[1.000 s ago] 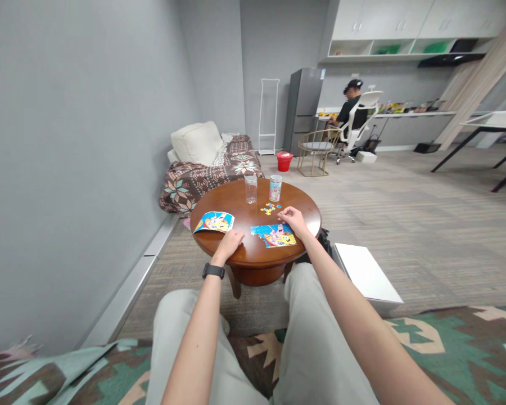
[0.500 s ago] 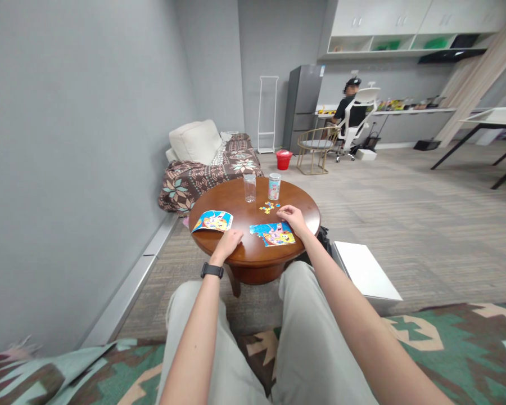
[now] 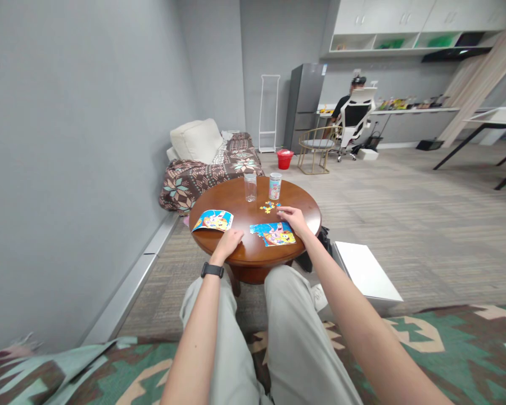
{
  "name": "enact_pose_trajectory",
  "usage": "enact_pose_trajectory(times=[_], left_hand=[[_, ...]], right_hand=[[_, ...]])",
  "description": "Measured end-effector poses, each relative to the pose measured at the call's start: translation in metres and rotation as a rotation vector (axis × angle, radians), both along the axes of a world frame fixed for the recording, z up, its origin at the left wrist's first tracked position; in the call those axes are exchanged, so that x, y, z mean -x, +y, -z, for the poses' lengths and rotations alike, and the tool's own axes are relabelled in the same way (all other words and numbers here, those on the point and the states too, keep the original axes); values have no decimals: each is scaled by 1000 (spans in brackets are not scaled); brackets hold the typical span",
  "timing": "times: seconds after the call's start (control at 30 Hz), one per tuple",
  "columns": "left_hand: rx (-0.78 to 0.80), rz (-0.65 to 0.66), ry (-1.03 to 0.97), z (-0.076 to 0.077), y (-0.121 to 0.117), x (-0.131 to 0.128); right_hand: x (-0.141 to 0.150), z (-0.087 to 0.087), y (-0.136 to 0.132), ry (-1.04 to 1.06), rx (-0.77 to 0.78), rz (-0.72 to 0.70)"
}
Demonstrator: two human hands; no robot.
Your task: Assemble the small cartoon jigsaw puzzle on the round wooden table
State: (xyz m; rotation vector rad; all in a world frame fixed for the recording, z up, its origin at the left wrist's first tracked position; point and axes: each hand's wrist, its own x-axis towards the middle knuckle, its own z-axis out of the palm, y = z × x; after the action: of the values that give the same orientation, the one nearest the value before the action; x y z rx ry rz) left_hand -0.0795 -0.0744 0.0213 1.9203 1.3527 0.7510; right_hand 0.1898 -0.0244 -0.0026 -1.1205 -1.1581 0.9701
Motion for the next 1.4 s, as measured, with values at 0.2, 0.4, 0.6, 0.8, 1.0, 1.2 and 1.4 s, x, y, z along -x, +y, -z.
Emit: enact_pose_trajectory(times=[0.2, 0.4, 0.6, 0.8, 1.0, 1.2, 1.4], left_hand=[[5, 4, -15, 0, 0, 0], [7, 16, -17, 0, 0, 0], [7, 25, -27, 1, 0, 0], [13, 28, -17, 1, 1, 0], [36, 17, -34, 1, 2, 1], [22, 12, 0, 3, 2, 1], [19, 16, -17, 1, 1, 0]], right_hand=[[3, -5, -3, 4, 7, -47], [2, -4, -3, -7, -8, -95], [-1, 1, 1, -59, -18, -37], [0, 1, 1, -79, -55, 13], [2, -1, -1, -69, -43, 5], [2, -2, -1, -49, -36, -1], [3, -5, -4, -31, -10, -13]])
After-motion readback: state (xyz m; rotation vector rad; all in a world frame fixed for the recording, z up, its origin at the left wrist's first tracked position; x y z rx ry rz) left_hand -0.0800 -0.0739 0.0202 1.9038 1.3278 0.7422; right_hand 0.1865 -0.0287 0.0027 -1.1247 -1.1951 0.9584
